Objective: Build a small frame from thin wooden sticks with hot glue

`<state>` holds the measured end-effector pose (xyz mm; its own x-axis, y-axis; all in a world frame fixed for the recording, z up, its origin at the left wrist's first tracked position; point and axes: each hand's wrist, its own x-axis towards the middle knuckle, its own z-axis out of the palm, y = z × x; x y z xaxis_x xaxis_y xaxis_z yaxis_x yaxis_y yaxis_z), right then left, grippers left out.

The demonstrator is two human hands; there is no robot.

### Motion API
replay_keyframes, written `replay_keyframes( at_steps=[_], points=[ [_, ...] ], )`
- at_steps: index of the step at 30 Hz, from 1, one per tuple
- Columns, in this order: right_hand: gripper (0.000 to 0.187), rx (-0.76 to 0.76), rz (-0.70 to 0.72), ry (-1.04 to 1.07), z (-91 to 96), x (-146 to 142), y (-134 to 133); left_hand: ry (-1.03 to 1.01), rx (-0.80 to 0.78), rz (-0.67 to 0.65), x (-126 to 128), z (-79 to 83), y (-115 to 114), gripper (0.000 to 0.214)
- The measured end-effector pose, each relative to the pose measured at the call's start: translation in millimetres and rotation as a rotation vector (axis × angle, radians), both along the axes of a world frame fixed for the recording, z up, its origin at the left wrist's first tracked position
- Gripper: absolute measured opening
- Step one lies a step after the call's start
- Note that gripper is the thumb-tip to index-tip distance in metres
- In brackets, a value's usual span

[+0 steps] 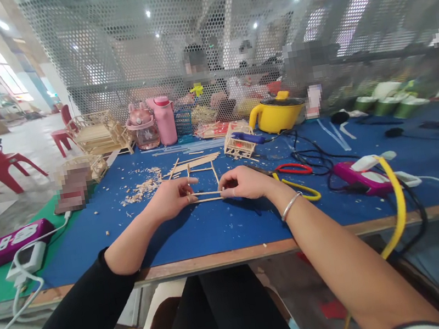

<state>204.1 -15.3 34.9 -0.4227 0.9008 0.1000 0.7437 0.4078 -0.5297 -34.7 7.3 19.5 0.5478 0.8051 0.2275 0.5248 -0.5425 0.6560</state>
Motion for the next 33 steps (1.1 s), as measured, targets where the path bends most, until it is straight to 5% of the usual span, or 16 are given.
replay_keyframes(
  at_steps=[14,19,33],
  points=[
    [0.024,0.091,0.063,-0.053,-3.0,-17,-4,0.033,0.001,-0.065,-2,3.4,-2,0.047],
    [0.012,0.168,0.092,-0.144,-7.1,-25,-4,0.035,-0.01,-0.073,-3,1.4,-1,0.056],
    [0.018,0.181,0.053,-0.038,3.7,-28,-10,0.023,-0.053,-0.05,-5,2.0,-2,0.059]
  ],
)
